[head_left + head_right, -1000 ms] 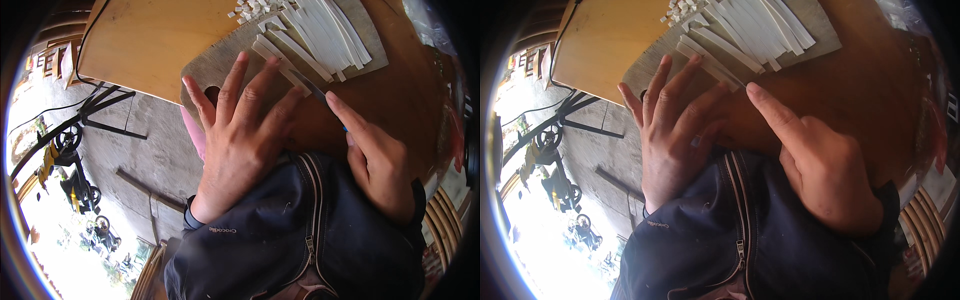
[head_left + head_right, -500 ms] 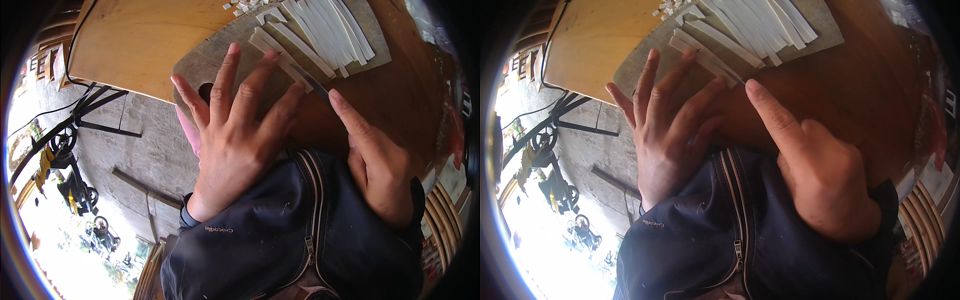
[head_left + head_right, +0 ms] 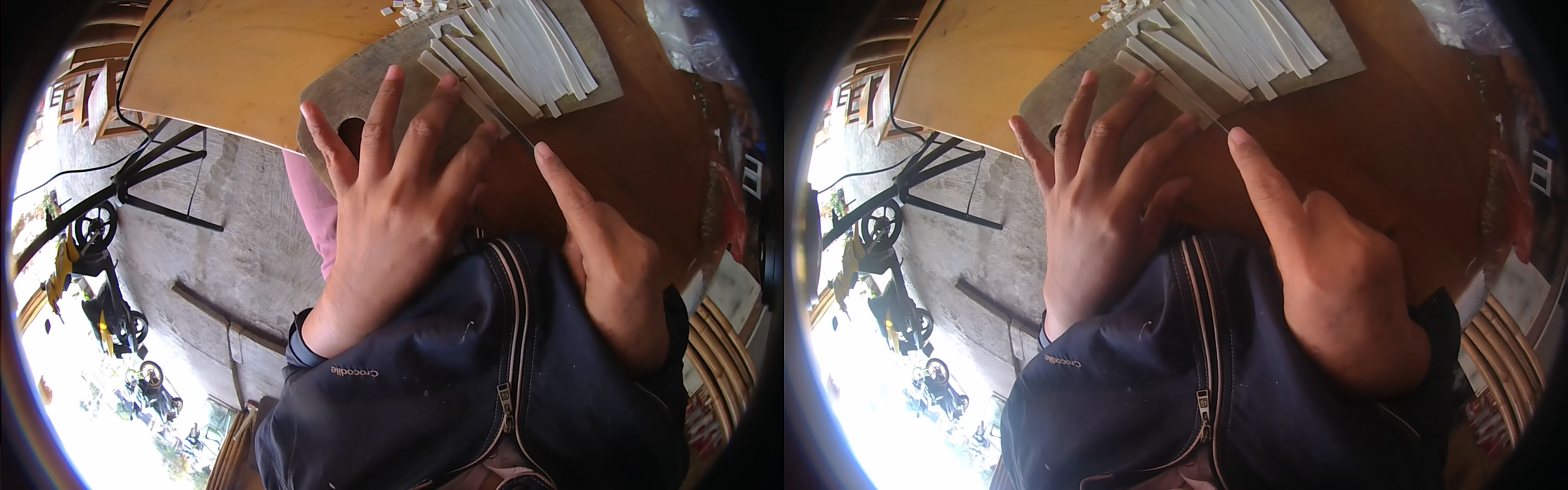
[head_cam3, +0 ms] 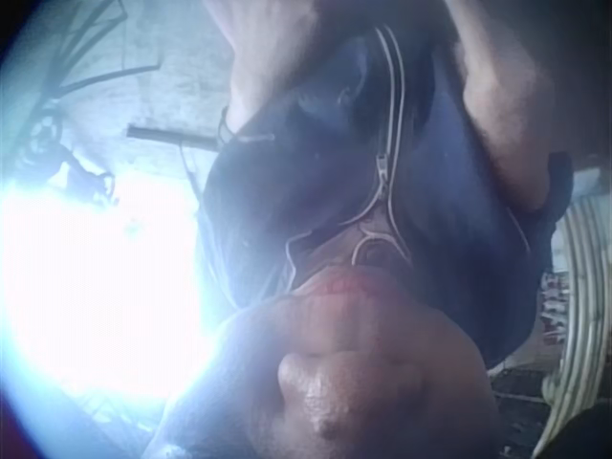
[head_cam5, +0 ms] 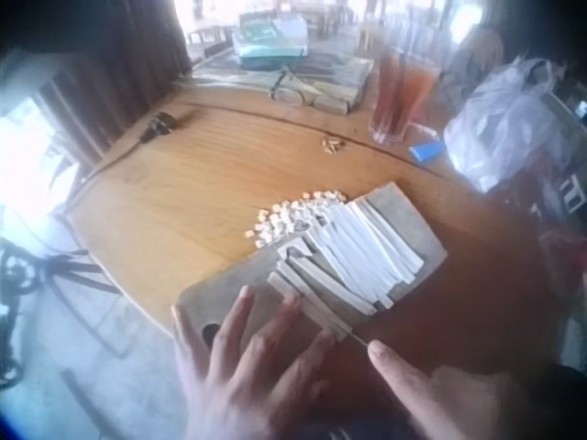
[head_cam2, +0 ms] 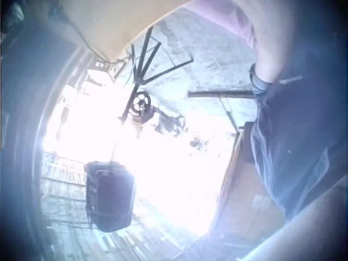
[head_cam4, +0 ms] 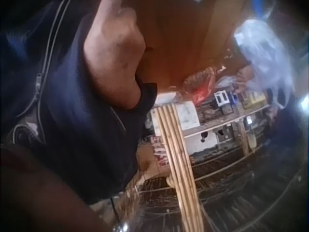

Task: The person cuts a white sheet into strips and then into small cubes using a knife on a cutting board. The person repeatedly slices the material into smaller pieces, accumulating a pile of cubes on the board.

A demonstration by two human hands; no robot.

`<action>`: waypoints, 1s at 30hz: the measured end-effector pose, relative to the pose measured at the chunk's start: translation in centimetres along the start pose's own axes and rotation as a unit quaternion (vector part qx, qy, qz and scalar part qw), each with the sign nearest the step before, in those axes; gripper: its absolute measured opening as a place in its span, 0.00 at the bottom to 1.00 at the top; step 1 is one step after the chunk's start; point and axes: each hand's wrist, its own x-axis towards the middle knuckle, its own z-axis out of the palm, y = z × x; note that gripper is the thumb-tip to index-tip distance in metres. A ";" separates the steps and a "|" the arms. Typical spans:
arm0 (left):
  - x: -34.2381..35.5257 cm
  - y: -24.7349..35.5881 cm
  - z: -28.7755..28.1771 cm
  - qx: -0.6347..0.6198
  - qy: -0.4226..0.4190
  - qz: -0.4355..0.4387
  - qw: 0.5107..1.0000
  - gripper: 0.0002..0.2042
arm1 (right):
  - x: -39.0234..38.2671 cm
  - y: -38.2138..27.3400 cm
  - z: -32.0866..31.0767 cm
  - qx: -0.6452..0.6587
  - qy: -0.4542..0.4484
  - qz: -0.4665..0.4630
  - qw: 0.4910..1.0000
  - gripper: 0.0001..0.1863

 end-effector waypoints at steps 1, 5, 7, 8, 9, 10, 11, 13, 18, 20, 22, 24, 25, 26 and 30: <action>0.0 -0.2 0.2 0.000 0.010 0.012 1.000 0.26 | -0.2 0.0 0.0 0.002 0.002 0.001 1.000 0.42; -0.3 -0.7 1.1 0.002 0.036 0.042 0.998 0.27 | -1.0 0.2 0.4 0.001 0.018 0.000 1.000 0.42; -0.3 -0.8 1.2 0.006 0.041 0.044 0.998 0.27 | -1.2 0.2 0.4 0.006 0.013 0.005 1.000 0.41; -0.3 -0.8 1.2 0.006 0.044 0.045 0.998 0.27 | -1.2 0.1 0.2 0.012 0.003 0.014 1.000 0.41; -0.3 -0.9 1.2 0.005 0.048 0.046 0.998 0.27 | -1.3 0.0 0.0 0.016 -0.007 0.023 1.000 0.40; -0.4 -1.0 1.3 0.005 0.051 0.047 0.998 0.27 | -1.4 0.0 0.0 0.011 -0.010 0.023 1.000 0.40; -0.4 -1.1 1.5 0.006 0.055 0.047 0.997 0.27 | -1.6 0.0 0.0 0.006 -0.013 0.023 1.000 0.40; -0.4 -1.1 1.6 0.006 0.060 0.048 0.997 0.27 | -1.7 0.2 -0.1 0.003 -0.017 0.021 1.000 0.40; -0.4 -0.8 1.2 0.022 0.046 0.023 0.998 0.26 | -2.1 0.6 -0.2 0.048 -0.018 0.024 0.998 0.42; -0.4 -1.0 1.4 0.012 0.053 0.026 0.998 0.26 | -2.2 1.4 -0.4 0.050 -0.029 0.022 0.998 0.40; -0.5 -1.1 1.9 0.007 0.062 0.028 0.998 0.26 | -2.3 2.0 -0.8 0.059 -0.039 0.022 0.997 0.38; -0.5 -1.1 2.2 0.001 0.070 0.030 0.997 0.26 | -2.2 2.2 -1.8 0.074 -0.051 0.026 0.996 0.34; -0.4 -1.1 2.2 0.000 0.072 0.028 0.997 0.26 | -2.1 2.7 -1.8 0.075 -0.027 0.024 0.997 0.33; -0.4 -1.1 2.2 0.000 0.074 0.027 0.997 0.26 | -2.0 3.2 -1.7 0.076 -0.002 0.020 0.997 0.33; 0.1 -0.9 2.3 -0.016 0.080 0.014 0.997 0.25 | -1.2 3.7 -1.6 0.127 0.057 0.046 0.989 0.32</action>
